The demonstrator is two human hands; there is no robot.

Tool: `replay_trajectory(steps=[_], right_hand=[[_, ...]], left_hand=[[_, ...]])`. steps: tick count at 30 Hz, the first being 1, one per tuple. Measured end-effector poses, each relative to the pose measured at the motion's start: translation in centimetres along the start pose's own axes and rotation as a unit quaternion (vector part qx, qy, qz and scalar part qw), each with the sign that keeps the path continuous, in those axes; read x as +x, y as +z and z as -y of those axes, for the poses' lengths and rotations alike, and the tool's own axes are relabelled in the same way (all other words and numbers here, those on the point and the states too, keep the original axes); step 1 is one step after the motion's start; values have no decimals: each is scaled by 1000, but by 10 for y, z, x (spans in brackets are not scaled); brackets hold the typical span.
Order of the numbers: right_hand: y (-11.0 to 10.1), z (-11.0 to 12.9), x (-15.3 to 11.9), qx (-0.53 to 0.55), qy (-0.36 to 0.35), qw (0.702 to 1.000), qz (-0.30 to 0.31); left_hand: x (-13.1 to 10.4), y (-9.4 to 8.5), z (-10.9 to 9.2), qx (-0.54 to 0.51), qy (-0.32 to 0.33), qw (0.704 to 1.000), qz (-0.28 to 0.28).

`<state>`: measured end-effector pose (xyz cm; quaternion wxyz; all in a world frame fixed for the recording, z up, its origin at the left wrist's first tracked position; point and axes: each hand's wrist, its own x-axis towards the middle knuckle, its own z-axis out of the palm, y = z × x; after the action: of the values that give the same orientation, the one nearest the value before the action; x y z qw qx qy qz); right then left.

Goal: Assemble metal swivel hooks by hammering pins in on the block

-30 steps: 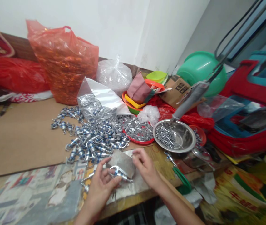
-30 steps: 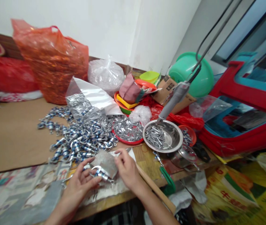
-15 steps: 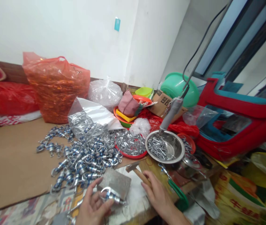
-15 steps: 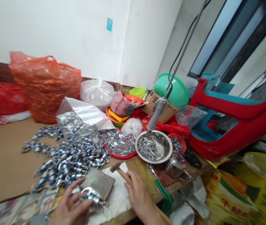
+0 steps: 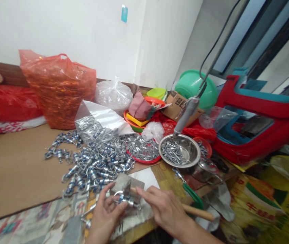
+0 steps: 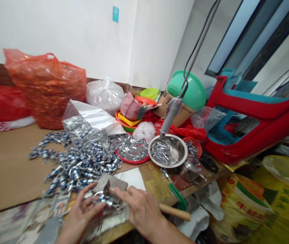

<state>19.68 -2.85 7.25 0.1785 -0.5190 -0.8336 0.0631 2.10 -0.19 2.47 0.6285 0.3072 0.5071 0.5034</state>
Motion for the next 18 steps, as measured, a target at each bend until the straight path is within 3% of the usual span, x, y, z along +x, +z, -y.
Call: replay_trajectory(steps=[6, 10, 13, 16, 18], right_hand=[[7, -2, -8, 45, 34, 998, 3], [20, -34, -8, 164, 133, 976, -44], [33, -65, -1, 197, 195, 961, -13], [44, -86, 15, 169, 178, 969, 40], [47, -94, 33, 123, 133, 983, 17]], left_hand=[[-5, 1, -6, 14, 2, 1000, 9], [-3, 0, -2, 18, 6, 1000, 19], [-8, 0, -4, 34, 9, 999, 37], [-16, 1, -8, 28, 31, 998, 41], [-20, 1, -9, 11, 43, 997, 55]])
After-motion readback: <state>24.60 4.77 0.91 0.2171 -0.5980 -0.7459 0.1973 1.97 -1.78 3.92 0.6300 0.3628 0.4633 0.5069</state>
